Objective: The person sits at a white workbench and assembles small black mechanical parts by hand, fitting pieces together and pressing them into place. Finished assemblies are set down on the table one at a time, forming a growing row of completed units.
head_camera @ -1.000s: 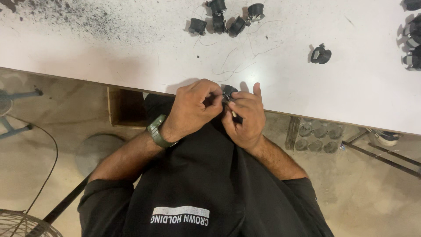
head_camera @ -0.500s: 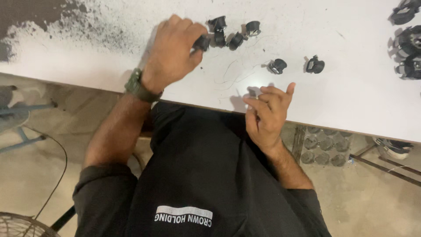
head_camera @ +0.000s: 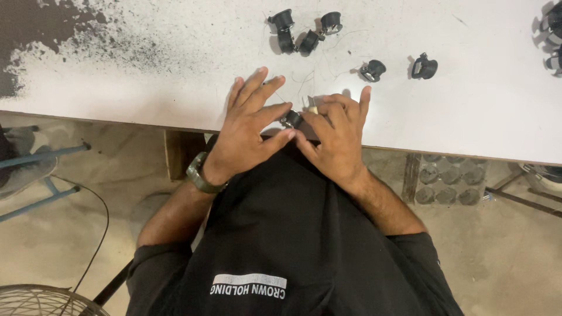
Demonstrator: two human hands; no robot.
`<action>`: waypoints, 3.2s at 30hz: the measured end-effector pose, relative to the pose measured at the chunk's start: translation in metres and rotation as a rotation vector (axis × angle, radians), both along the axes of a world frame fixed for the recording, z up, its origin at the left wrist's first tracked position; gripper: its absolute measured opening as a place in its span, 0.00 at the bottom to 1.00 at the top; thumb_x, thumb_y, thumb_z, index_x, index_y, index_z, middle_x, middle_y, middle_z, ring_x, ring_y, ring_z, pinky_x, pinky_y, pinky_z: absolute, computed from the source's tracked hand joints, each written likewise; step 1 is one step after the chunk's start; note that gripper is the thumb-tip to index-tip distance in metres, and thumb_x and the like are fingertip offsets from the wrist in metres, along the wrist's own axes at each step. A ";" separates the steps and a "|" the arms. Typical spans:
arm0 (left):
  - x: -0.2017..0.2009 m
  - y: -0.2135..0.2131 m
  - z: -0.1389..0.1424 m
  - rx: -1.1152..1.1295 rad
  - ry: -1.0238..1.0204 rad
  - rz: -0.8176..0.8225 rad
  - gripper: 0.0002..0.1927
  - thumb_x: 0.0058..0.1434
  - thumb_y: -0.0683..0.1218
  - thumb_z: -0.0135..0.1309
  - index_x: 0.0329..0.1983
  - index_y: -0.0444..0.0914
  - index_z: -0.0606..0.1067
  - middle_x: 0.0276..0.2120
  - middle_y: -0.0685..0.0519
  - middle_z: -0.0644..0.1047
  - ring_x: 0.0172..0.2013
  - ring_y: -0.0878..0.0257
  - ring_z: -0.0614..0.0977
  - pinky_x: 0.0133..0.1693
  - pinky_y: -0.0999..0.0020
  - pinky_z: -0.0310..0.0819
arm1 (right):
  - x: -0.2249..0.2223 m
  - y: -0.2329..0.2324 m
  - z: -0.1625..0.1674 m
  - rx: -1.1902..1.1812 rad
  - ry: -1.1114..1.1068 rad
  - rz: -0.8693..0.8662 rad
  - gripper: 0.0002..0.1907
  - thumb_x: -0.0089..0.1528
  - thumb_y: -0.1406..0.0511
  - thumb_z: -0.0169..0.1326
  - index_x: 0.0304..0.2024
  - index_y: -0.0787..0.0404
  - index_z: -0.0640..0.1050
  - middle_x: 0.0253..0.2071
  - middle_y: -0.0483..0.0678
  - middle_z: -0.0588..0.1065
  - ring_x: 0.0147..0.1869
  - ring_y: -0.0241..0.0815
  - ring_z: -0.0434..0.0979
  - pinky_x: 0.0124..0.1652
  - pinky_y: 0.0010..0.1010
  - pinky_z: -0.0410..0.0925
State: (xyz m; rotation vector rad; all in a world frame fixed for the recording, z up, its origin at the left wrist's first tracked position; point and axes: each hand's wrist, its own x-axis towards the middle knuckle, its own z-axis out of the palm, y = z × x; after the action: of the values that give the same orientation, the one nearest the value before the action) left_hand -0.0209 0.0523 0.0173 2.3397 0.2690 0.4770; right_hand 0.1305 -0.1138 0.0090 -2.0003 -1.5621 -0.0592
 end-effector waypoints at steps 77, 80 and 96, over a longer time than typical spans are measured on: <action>-0.002 -0.023 -0.013 0.147 -0.123 0.180 0.05 0.62 0.40 0.64 0.40 0.40 0.79 0.50 0.56 0.80 0.64 0.57 0.74 0.74 0.44 0.42 | -0.016 -0.015 -0.028 0.249 0.073 0.208 0.21 0.58 0.79 0.64 0.48 0.60 0.71 0.39 0.48 0.76 0.60 0.51 0.79 0.76 0.59 0.44; -0.002 -0.023 -0.014 0.107 -0.114 0.182 0.05 0.62 0.40 0.64 0.40 0.40 0.79 0.49 0.56 0.81 0.64 0.58 0.75 0.74 0.44 0.41 | -0.018 -0.012 -0.027 0.271 0.049 0.163 0.20 0.58 0.81 0.64 0.46 0.60 0.72 0.37 0.47 0.75 0.58 0.49 0.80 0.77 0.57 0.44; -0.004 -0.024 -0.009 0.130 -0.080 0.259 0.18 0.58 0.48 0.65 0.48 0.35 0.78 0.60 0.45 0.71 0.68 0.47 0.63 0.69 0.34 0.37 | -0.005 -0.012 -0.003 0.242 -0.003 -0.005 0.15 0.59 0.77 0.61 0.48 0.60 0.80 0.43 0.49 0.70 0.62 0.51 0.74 0.77 0.60 0.38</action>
State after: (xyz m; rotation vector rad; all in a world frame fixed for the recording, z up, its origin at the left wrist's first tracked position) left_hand -0.0245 0.0280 0.0081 2.4165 0.5205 0.7309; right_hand 0.1252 -0.1259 0.0058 -1.8154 -1.4757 -0.2425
